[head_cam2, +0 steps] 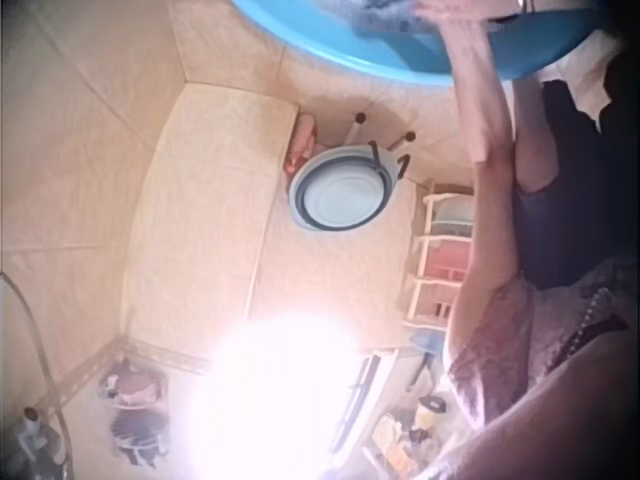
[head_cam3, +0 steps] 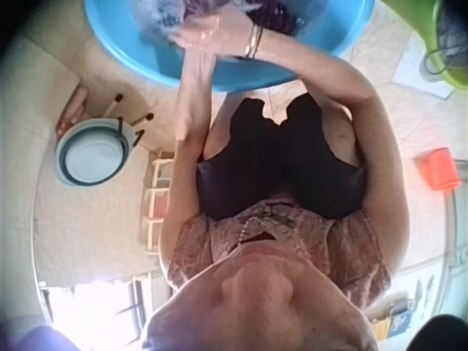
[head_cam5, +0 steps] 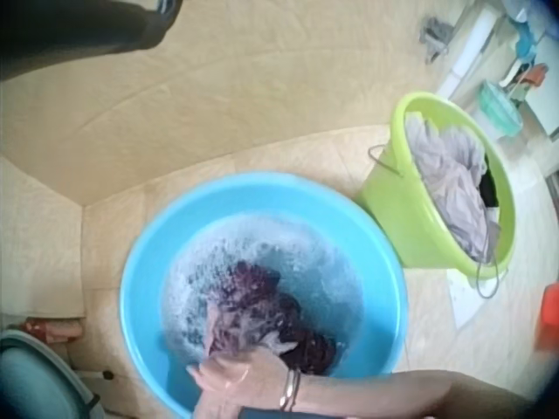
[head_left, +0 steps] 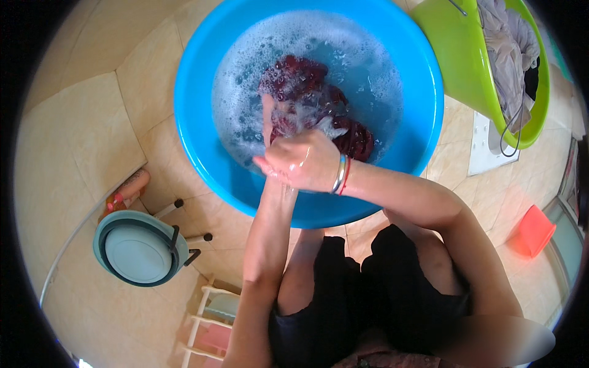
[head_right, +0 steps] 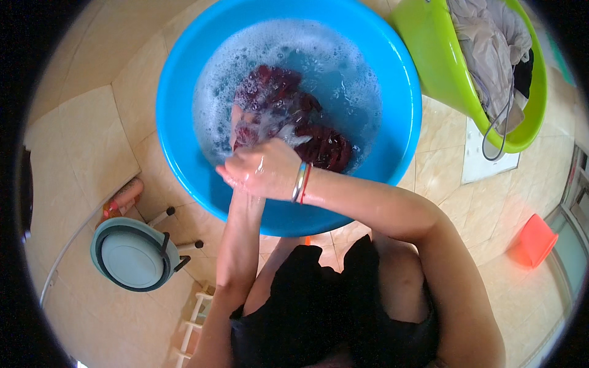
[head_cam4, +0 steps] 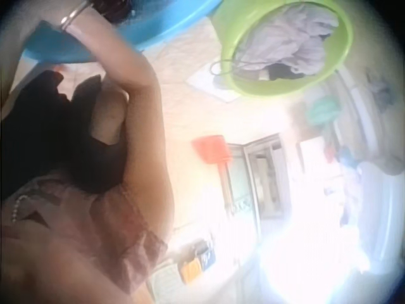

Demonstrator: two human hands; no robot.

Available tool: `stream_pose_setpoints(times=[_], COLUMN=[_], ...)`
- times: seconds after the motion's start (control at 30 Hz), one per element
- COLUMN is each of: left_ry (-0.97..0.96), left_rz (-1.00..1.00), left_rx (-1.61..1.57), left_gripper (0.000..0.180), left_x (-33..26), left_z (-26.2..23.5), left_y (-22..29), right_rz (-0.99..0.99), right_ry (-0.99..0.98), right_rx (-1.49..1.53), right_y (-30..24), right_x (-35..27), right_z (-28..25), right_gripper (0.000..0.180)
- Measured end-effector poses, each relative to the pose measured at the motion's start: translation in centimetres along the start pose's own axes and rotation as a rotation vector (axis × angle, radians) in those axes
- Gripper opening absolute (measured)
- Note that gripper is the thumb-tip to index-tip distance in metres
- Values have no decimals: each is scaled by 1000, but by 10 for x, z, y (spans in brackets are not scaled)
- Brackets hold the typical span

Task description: The person hand-washes various garments in a blue basin filled with soapy water. They scrub and rinse a dark garment, a light-colored shirt, and a maroon item, then transfer the washed clothes into a green bucket.

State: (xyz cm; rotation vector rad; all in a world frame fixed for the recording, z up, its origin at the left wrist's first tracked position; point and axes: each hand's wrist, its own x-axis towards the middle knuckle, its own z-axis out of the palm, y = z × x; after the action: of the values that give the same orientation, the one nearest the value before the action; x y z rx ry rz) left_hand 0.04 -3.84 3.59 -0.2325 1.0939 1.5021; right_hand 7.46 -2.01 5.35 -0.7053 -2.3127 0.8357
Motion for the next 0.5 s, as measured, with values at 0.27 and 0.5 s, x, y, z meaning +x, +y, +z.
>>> stream_pose_setpoints(times=[0.27, 0.5], left_ry=[282, -138], left_rz=[-98, -159], left_rx=[35, -22], left_gripper=[28, 28], left_x=[13, 32], left_z=[3, -41], left_y=[-21, -14], right_rz=[393, 187], right_ry=[111, 56], right_rx=[-73, 10], right_y=[77, -6], right_x=[9, -19], right_z=[5, -2], right_gripper=[30, 16])
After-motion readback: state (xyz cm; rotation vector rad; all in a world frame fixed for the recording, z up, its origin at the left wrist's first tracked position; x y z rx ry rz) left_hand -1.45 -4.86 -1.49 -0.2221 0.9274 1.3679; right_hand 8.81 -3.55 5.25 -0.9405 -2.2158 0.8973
